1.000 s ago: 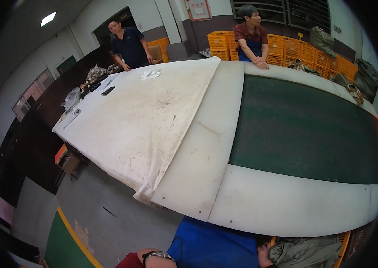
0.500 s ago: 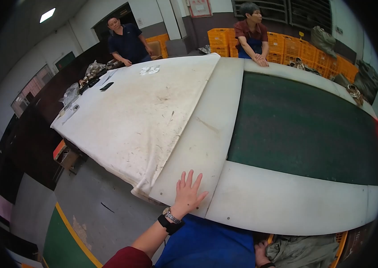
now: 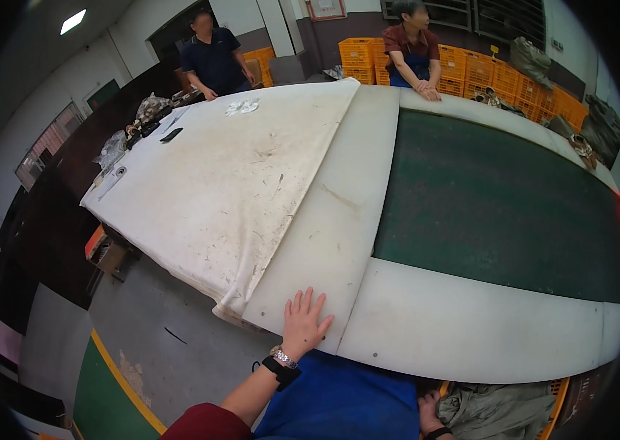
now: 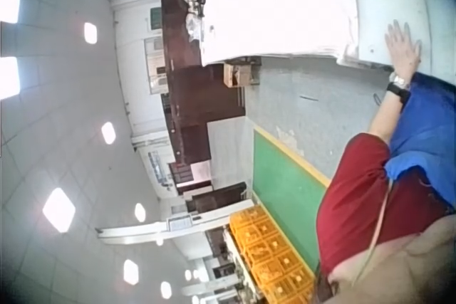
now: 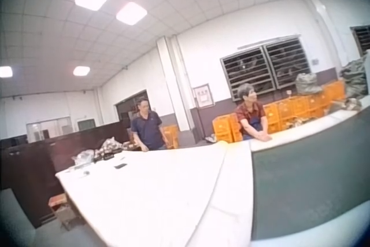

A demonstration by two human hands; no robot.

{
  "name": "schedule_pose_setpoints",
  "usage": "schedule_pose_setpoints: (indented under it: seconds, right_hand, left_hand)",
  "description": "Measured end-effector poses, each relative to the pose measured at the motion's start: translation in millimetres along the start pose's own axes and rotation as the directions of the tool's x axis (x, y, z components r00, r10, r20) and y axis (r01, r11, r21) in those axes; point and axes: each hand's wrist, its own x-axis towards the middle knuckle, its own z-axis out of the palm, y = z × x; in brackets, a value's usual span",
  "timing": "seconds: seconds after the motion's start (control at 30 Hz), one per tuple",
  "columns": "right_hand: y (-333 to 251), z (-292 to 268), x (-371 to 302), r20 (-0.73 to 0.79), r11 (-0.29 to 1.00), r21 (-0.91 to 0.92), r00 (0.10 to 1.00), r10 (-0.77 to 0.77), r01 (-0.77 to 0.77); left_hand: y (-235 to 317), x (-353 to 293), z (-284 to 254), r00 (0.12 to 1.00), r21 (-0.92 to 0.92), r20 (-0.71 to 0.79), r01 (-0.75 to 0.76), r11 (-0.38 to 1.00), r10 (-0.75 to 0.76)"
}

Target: Operating a conveyor belt and sorting/bagging shoe components in a factory setting.

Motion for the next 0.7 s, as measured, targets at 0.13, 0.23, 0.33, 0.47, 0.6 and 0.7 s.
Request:
schedule_pose_setpoints:
  seconds: [0.13,0.23,0.33,0.47,0.6,0.7]
  right_hand:
    - [-0.4,0.9,-0.6,-0.002,0.999,-0.039,1.000,0.004,-0.005]
    - [-3.0,-2.5,0.1,0.018,0.998,-0.054,1.000,0.025,-0.024]
    - [-5.1,-6.3,1.7,0.007,0.999,-0.009,0.999,0.031,-0.031]
    - [-3.8,-5.7,1.8,0.008,0.999,-0.038,1.000,-0.004,0.004]
    - [0.9,1.6,-0.4,-0.003,0.999,-0.034,1.000,-0.023,0.023]
    - [2.3,5.2,-1.4,0.015,0.999,-0.026,1.000,0.025,-0.025]
  left_hand:
    - [-1.6,-1.7,1.3,1.000,-0.020,0.002,0.005,1.000,-0.005]
    - [-2.9,-2.6,2.3,1.000,-0.050,-0.010,0.001,0.999,-0.001]
    - [-2.9,-2.7,2.6,1.000,-0.053,-0.022,-0.004,0.999,0.003]
    - [-2.8,-2.7,2.5,1.000,-0.059,-0.018,-0.002,0.998,0.001]
    - [-3.4,-2.6,3.0,1.000,-0.059,-0.026,-0.004,0.998,0.003]
    - [-3.5,-2.7,3.5,0.999,-0.059,-0.033,-0.005,0.998,0.003]
